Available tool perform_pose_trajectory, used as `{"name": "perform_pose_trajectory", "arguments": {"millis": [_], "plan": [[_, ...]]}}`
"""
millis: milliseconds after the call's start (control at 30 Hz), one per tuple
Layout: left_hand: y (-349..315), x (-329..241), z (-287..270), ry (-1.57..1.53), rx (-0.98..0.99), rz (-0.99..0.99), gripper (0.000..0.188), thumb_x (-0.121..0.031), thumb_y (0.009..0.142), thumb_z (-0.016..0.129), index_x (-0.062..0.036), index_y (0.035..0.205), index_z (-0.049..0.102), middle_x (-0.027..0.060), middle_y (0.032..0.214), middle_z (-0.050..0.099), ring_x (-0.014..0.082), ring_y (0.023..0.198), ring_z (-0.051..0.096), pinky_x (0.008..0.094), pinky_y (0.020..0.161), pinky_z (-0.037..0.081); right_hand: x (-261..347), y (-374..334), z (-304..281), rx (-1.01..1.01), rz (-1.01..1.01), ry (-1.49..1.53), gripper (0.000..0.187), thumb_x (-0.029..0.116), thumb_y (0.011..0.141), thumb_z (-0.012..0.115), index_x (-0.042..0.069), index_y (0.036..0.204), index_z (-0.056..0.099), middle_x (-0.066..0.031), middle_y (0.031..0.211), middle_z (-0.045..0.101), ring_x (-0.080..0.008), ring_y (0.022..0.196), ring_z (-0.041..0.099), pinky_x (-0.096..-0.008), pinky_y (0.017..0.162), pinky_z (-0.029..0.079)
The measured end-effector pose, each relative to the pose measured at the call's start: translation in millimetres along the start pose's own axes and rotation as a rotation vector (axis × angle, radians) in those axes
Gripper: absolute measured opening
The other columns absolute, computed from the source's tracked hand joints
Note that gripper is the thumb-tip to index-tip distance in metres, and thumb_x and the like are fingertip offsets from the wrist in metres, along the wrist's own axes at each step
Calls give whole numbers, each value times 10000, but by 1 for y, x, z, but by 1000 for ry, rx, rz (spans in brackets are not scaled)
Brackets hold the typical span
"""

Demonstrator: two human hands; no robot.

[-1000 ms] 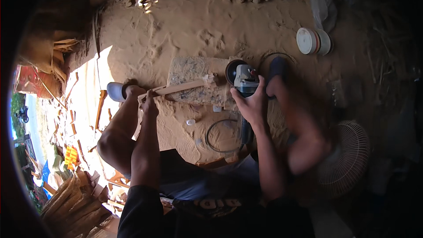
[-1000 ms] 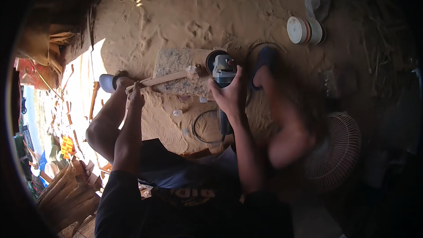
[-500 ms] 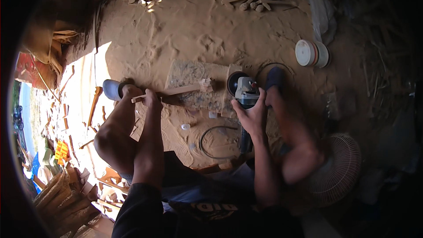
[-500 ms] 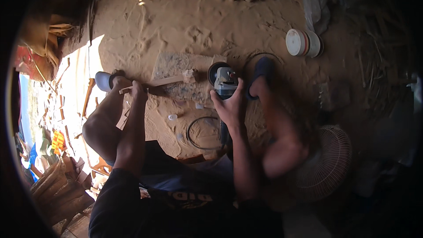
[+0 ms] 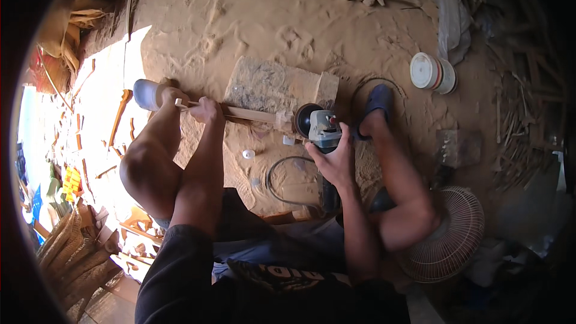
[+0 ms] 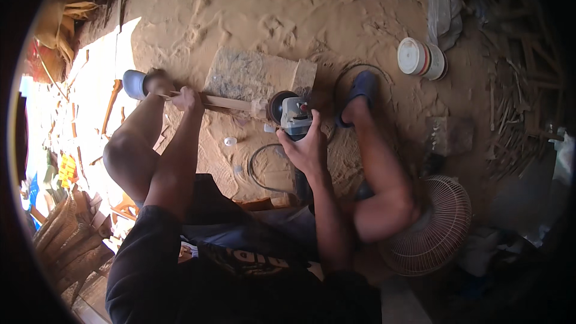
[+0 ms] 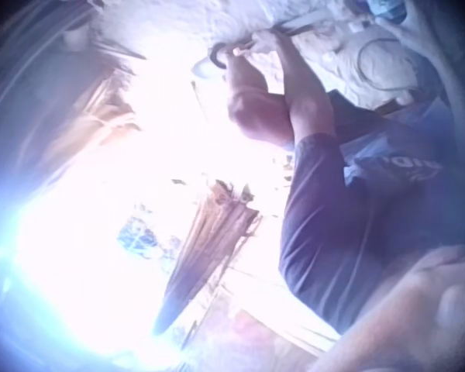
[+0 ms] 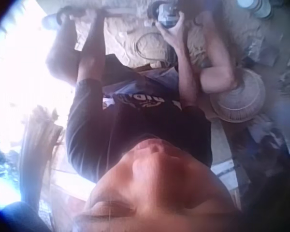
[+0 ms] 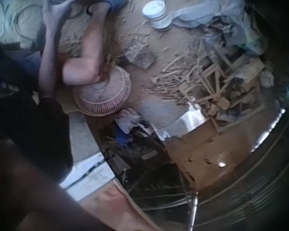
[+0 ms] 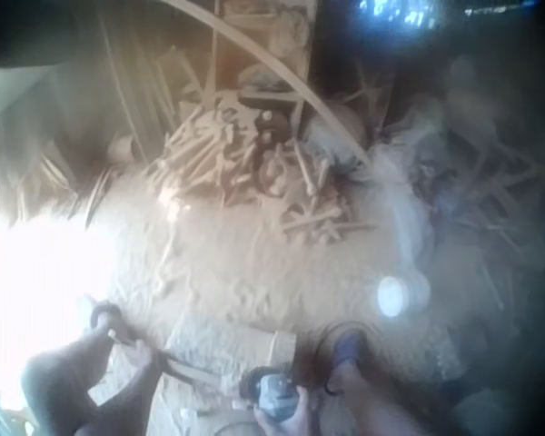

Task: The person sands the surface and edges of a wooden axe handle using a power sander.

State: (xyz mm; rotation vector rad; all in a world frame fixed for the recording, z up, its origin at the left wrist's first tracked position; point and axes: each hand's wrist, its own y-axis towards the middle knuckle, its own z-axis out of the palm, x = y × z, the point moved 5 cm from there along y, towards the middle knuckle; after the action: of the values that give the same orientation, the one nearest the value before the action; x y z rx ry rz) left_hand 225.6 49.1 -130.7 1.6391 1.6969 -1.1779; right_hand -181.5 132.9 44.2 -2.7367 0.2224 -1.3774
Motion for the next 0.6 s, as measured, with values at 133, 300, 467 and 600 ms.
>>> {"name": "perform_pose_trajectory", "arguments": {"millis": [133, 300, 467, 600], "plan": [[-15, -8, -2, -70, -12, 80, 416, -113, 824, 632, 143, 1149, 589, 308, 1032, 704, 438, 921, 710, 509, 865, 517, -5, -4, 8, 49, 62, 26, 935, 336, 782, 851, -51, 1468, 349, -299, 1090, 711, -446, 995, 721, -505, 868, 565], [8, 2, 4, -35, 58, 53, 459, -126, 808, 635, 163, 1159, 574, 330, 1025, 694, 464, 942, 693, 505, 895, 509, 0, -6, 15, 11, 36, -44, 933, 333, 783, 845, -46, 1472, 342, -325, 1081, 701, -466, 987, 716, -522, 855, 565], [23, 12, 11, -35, 56, 63, 445, -127, 809, 635, 168, 1137, 574, 333, 1025, 691, 473, 961, 690, 509, 887, 506, 1, -5, 15, 23, -34, -96, 926, 331, 781, 845, -33, 1470, 346, -338, 1093, 693, -483, 980, 712, -529, 845, 566], [23, 13, 8, -63, 20, 59, 411, -118, 807, 648, 169, 1095, 579, 329, 996, 693, 465, 920, 693, 506, 863, 509, 0, -6, 17, 21, -10, -67, 913, 329, 777, 846, -13, 1467, 355, -332, 1107, 691, -482, 998, 709, -536, 852, 562]]}}
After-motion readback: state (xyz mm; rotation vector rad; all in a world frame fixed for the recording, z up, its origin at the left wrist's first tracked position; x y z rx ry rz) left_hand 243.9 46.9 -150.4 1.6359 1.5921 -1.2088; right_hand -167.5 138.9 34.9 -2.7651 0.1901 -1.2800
